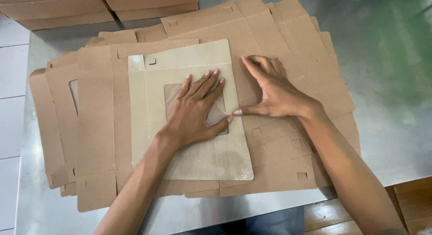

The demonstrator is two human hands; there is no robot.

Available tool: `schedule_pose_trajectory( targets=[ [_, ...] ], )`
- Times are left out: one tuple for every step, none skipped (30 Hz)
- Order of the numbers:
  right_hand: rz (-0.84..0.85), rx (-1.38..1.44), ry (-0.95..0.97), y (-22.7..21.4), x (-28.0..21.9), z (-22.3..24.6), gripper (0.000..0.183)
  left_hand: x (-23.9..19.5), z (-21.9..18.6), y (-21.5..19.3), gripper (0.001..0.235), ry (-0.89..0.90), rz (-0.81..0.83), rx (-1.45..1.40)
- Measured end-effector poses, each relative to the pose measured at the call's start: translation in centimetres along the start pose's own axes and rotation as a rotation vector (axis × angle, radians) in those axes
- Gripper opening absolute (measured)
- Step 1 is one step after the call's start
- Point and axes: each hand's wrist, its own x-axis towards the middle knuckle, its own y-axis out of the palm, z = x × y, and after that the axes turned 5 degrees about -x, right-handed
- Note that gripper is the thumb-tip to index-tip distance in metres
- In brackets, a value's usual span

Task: The person assembles a cardboard box by folding along pre-scored lines and tucking tabs into slots to secure the structure.

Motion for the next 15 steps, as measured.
schedule_pose_trajectory(
  targets=[
    [-0.004, -0.005, 0.0, 0.2, 0.2, -0.2, 0.135, 0.1, 0.0, 0.0, 0.085, 0.003, -0.005, 0.001],
    [-0.067, -0.003, -0.029, 0.6, 0.3, -0.4, 0.127, 0.0, -0.1, 0.0, 0.083, 0.001, -0.009, -0.008],
    [-0.13, -0.001, -0.059, 0.9, 0.5, -0.6, 0.119, -0.1, -0.2, 0.0, 0.082, -0.001, -0.012, -0.017],
    [-0.133, -0.003, -0.059, 1.2, 0.8, -0.7, 0.119, 0.1, -0.4, -0.2, 0.082, 0.001, -0.014, -0.015],
    [-0.189, 0.027, 0.025, 1.4, 1.2, -0.8, 0.101, 0.2, -0.7, -0.3, 0.083, -0.045, -0.021, -0.049],
    [-0.243, 0.058, 0.108, 1.8, 1.5, -0.8, 0.084, 0.3, -1.0, -0.4, 0.084, -0.092, -0.027, -0.084],
    [-0.243, 0.058, 0.108, 2.3, 2.3, -1.7, 0.084, 0.3, -0.9, -0.3, 0.084, -0.092, -0.027, -0.083],
    [-0.329, 0.009, 0.144, 2.7, 3.1, -2.5, 0.074, 0.3, -0.8, -0.2, 0.083, -0.084, -0.032, -0.08],
    [-0.414, -0.04, 0.179, 3.2, 3.9, -3.4, 0.066, 0.3, -0.7, -0.2, 0.083, -0.076, -0.037, -0.076],
    [-0.417, -0.036, 0.174, 2.5, 4.1, -2.7, 0.066, 0.3, -0.8, -0.2, 0.083, -0.078, -0.037, -0.07],
    [-0.43, -0.003, 0.179, 1.7, 4.3, -2.1, 0.064, 0.3, -0.8, -0.2, 0.082, -0.079, -0.054, -0.079],
    [-0.44, 0.033, 0.186, 1.1, 4.4, -1.5, 0.063, 0.4, -0.9, -0.2, 0.081, -0.08, -0.066, -0.09],
    [-0.441, 0.04, 0.185, 1.1, 4.3, -1.3, 0.063, 0.3, -0.9, -0.2, 0.081, -0.082, -0.062, -0.085],
    [-0.422, 0.027, 0.195, 0.9, 4.1, -1.2, 0.067, 0.3, -1.0, -0.1, 0.08, -0.083, -0.072, -0.083],
    [-0.404, 0.015, 0.204, 0.7, 3.9, -1.2, 0.071, 0.4, -1.1, 0.0, 0.08, -0.084, -0.083, -0.082]
  ],
)
